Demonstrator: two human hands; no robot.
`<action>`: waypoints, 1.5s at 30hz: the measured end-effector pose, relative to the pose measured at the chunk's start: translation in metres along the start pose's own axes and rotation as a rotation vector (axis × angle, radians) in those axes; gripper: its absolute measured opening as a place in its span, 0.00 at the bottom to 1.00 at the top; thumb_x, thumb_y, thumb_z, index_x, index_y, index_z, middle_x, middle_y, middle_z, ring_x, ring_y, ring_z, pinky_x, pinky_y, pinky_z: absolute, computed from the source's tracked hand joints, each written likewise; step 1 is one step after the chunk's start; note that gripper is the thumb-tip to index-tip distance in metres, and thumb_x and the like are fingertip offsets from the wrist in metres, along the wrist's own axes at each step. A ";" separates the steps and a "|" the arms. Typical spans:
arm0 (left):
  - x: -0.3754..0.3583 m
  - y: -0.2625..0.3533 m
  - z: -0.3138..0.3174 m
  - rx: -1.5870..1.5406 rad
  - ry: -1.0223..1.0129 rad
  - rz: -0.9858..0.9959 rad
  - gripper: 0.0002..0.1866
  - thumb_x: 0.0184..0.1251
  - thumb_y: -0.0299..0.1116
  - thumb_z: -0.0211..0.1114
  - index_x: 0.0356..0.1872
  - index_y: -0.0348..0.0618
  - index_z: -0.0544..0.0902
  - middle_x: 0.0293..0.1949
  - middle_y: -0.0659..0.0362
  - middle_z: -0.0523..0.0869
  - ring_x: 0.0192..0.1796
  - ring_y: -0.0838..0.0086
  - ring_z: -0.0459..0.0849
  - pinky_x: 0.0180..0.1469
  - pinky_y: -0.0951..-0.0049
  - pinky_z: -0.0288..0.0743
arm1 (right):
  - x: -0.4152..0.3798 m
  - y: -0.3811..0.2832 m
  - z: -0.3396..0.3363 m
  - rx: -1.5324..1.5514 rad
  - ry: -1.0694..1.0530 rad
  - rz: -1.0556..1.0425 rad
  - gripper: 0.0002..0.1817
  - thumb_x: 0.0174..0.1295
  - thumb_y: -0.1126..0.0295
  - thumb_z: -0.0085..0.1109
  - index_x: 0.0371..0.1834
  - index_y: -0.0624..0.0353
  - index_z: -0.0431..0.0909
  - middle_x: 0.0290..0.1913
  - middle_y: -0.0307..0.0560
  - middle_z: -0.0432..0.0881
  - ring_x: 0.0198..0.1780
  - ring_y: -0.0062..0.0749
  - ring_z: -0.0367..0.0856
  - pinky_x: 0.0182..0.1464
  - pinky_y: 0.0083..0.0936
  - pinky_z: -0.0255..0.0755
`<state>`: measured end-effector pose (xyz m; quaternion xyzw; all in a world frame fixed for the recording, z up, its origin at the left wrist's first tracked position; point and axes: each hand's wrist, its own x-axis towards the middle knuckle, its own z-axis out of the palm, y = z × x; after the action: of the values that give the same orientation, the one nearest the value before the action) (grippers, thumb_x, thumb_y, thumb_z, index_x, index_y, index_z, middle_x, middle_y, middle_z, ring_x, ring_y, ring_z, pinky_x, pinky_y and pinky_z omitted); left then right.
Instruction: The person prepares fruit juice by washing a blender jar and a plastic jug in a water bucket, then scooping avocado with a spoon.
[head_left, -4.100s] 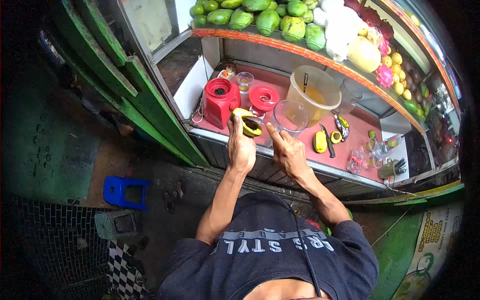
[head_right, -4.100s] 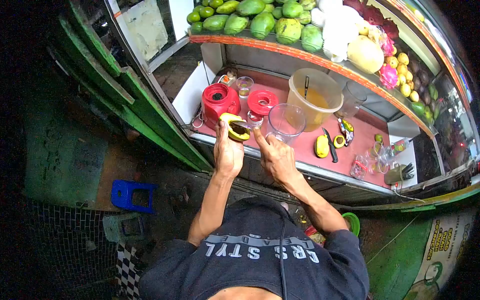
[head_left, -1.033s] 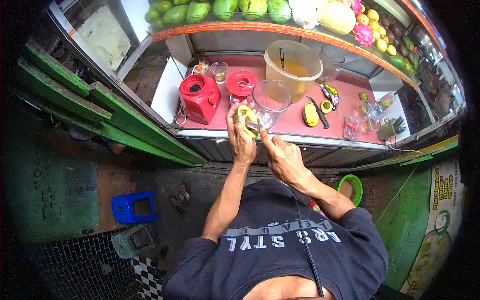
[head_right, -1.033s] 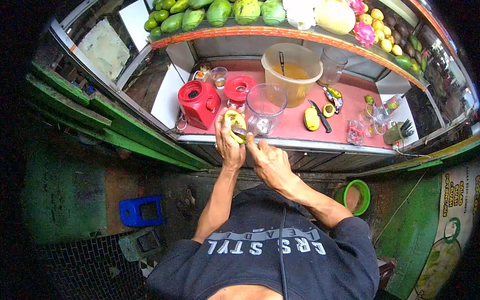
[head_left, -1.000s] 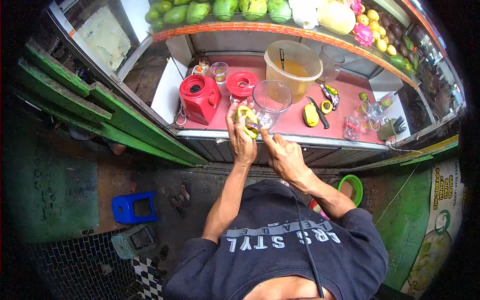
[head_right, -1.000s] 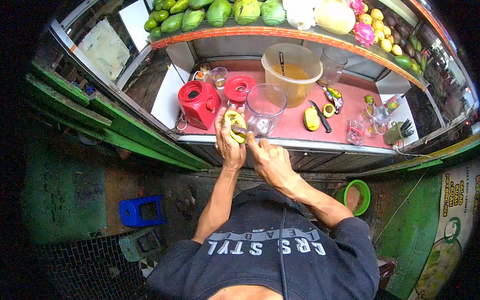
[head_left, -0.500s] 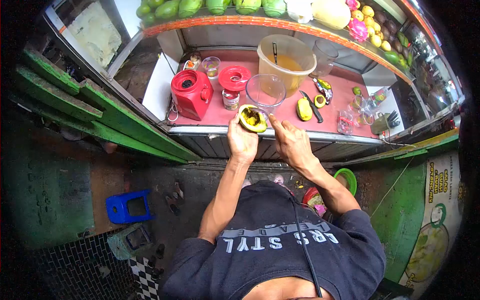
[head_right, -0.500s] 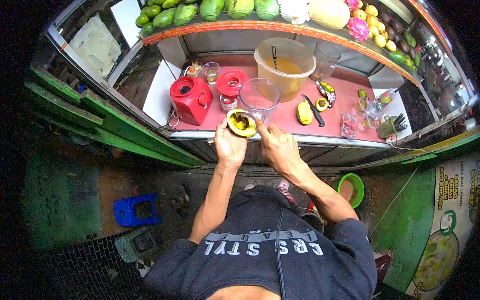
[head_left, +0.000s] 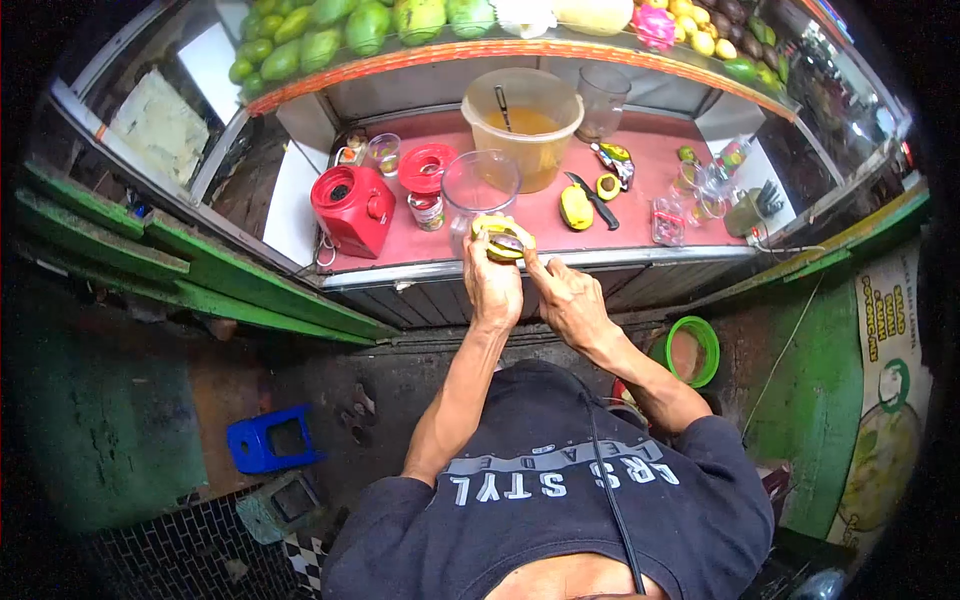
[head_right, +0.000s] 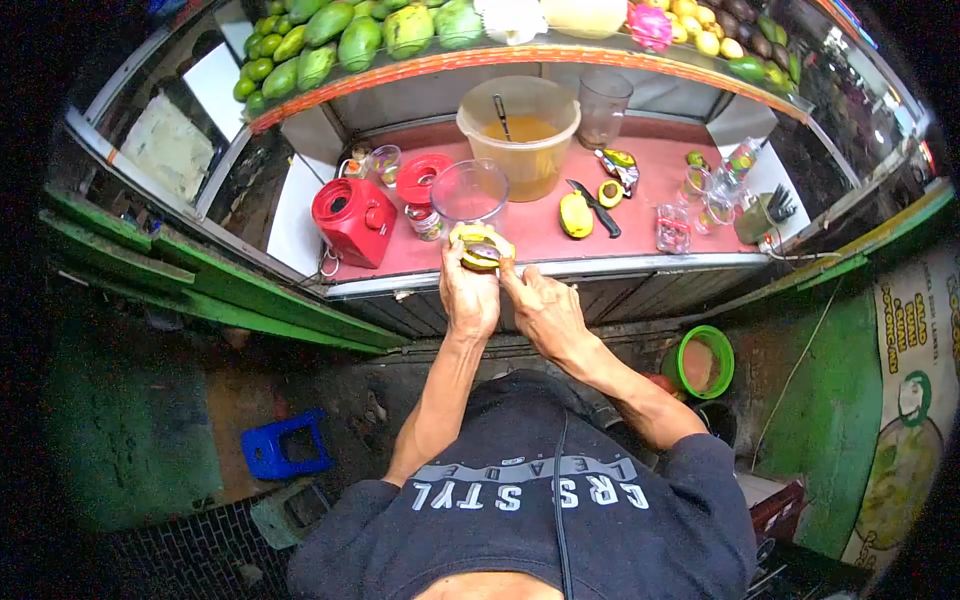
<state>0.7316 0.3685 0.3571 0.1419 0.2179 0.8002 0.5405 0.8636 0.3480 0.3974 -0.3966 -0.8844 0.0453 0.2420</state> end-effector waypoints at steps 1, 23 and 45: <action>-0.003 -0.006 0.003 0.005 -0.008 -0.012 0.15 0.76 0.38 0.51 0.56 0.41 0.73 0.53 0.55 0.79 0.57 0.68 0.78 0.61 0.62 0.73 | -0.005 0.000 -0.003 0.017 -0.011 0.028 0.31 0.55 0.79 0.53 0.67 0.58 0.66 0.29 0.53 0.74 0.27 0.48 0.80 0.25 0.44 0.75; -0.049 -0.083 0.062 -0.244 -0.279 -0.675 0.16 0.73 0.41 0.52 0.52 0.41 0.77 0.53 0.54 0.80 0.58 0.65 0.77 0.66 0.59 0.68 | -0.105 0.022 -0.056 -0.301 0.177 0.479 0.31 0.54 0.79 0.54 0.66 0.56 0.71 0.27 0.49 0.70 0.28 0.44 0.78 0.29 0.40 0.74; -0.143 -0.050 0.037 -0.147 -0.313 -1.220 0.17 0.74 0.33 0.53 0.60 0.40 0.71 0.57 0.49 0.78 0.62 0.60 0.77 0.68 0.57 0.68 | -0.146 -0.150 -0.048 -0.652 0.180 1.082 0.25 0.58 0.79 0.54 0.62 0.63 0.73 0.28 0.50 0.72 0.26 0.41 0.80 0.25 0.36 0.76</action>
<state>0.8425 0.2591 0.3648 0.0701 0.1226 0.3308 0.9331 0.8673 0.1353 0.4233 -0.8427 -0.5035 -0.1436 0.1251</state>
